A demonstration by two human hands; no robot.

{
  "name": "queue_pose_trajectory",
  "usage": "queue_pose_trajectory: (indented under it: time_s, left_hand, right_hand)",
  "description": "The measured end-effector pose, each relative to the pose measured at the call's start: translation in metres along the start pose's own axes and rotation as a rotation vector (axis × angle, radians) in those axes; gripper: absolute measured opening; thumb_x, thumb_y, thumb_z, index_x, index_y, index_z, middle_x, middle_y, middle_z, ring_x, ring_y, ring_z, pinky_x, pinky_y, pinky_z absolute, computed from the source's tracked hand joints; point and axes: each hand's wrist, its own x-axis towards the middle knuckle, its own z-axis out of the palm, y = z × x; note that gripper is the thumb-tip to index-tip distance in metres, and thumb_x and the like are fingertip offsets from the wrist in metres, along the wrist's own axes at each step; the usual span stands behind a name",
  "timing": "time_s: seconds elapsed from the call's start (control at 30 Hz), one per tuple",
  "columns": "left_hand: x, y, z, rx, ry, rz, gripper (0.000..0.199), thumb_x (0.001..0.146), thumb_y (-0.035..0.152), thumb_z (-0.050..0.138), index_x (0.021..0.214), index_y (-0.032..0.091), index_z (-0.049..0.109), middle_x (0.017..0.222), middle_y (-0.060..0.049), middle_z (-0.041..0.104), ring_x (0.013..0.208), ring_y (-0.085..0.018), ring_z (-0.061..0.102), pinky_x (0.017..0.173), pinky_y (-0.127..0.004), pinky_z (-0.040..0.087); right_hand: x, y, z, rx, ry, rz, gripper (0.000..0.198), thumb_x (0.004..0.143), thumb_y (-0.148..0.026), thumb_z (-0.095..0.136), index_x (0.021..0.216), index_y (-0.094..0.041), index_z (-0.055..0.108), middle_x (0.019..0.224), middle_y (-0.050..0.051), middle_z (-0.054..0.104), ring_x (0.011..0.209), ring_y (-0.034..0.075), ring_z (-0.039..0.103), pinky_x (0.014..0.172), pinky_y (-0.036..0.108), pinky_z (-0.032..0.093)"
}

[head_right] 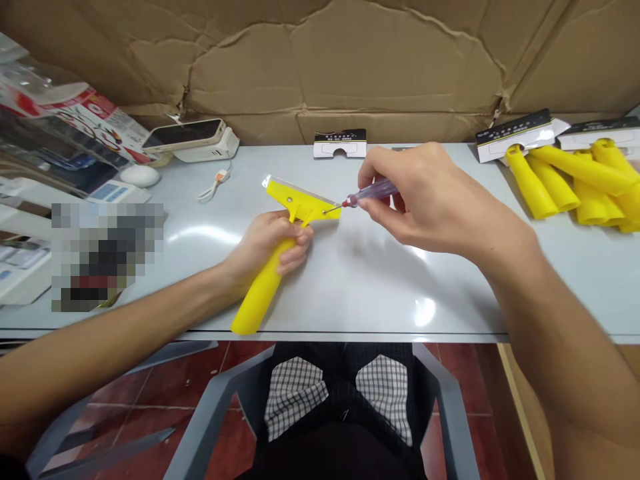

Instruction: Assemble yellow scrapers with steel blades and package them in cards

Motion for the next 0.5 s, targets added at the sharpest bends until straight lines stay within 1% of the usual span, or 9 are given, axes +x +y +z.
queue_pose_trajectory:
  time_s: [0.13,0.23,0.27,0.33,0.4,0.47,0.5]
  left_hand:
    - [0.0002,-0.0009,-0.0019,0.004,-0.010,0.002,0.017,0.070,0.021,0.076,0.071,0.020,0.059,0.058,0.002,0.057,0.037,-0.005,0.043,0.033,-0.020,0.032]
    - [-0.0003,-0.0008,-0.0019,0.017,-0.019,0.001,0.015,0.070,0.022,0.075,0.069,0.020,0.060,0.054,0.003,0.054,0.036,-0.006,0.042,0.034,-0.019,0.032]
    - [-0.0005,-0.0005,-0.0014,0.020,-0.020,0.001,0.015,0.069,0.022,0.075,0.068,0.019,0.060,0.053,0.003,0.054,0.036,-0.006,0.042,0.034,-0.019,0.032]
    - [-0.0009,0.0001,-0.0003,0.023,-0.015,0.004,0.015,0.069,0.023,0.075,0.067,0.019,0.060,0.053,0.003,0.053,0.036,-0.006,0.041,0.033,-0.019,0.032]
    - [-0.0012,0.0007,0.0006,0.026,-0.011,0.000,0.016,0.069,0.023,0.075,0.067,0.019,0.060,0.052,0.003,0.053,0.035,-0.006,0.041,0.033,-0.020,0.031]
    - [-0.0013,0.0009,0.0010,0.026,-0.011,-0.006,0.017,0.069,0.023,0.076,0.067,0.020,0.060,0.051,0.003,0.052,0.034,-0.006,0.041,0.033,-0.020,0.031]
    - [-0.0014,0.0008,0.0009,0.026,-0.013,-0.008,0.017,0.069,0.022,0.077,0.067,0.020,0.059,0.051,0.003,0.052,0.034,-0.006,0.041,0.033,-0.020,0.032]
  right_hand:
    - [0.0026,0.0013,0.0022,-0.035,0.012,0.032,0.022,0.108,-0.043,0.066,0.104,-0.027,0.081,0.076,0.004,0.075,0.070,0.027,0.068,0.074,0.043,0.048]
    - [0.0034,0.0019,0.0032,-0.063,0.018,0.017,0.028,0.109,-0.046,0.064,0.097,-0.026,0.079,0.066,0.002,0.066,0.063,0.025,0.062,0.072,0.042,0.043]
    - [0.0032,0.0017,0.0031,-0.066,0.012,0.011,0.026,0.109,-0.046,0.065,0.098,-0.026,0.078,0.065,0.001,0.065,0.063,0.025,0.062,0.072,0.042,0.043]
    - [0.0021,0.0009,0.0025,-0.048,-0.003,-0.003,0.017,0.105,-0.040,0.068,0.108,-0.026,0.077,0.071,0.001,0.069,0.066,0.024,0.065,0.073,0.040,0.044]
    - [0.0008,0.0001,0.0020,-0.008,-0.011,-0.036,0.018,0.100,-0.030,0.070,0.117,-0.024,0.074,0.083,0.003,0.076,0.072,0.024,0.070,0.073,0.039,0.046]
    - [-0.0001,0.0002,0.0019,0.016,0.008,-0.063,0.018,0.099,-0.025,0.068,0.117,-0.023,0.074,0.091,0.005,0.080,0.077,0.025,0.073,0.074,0.039,0.048]
    - [-0.0003,0.0007,0.0020,0.015,0.018,-0.060,0.016,0.100,-0.026,0.068,0.114,-0.024,0.075,0.091,0.005,0.080,0.077,0.025,0.073,0.074,0.039,0.048]
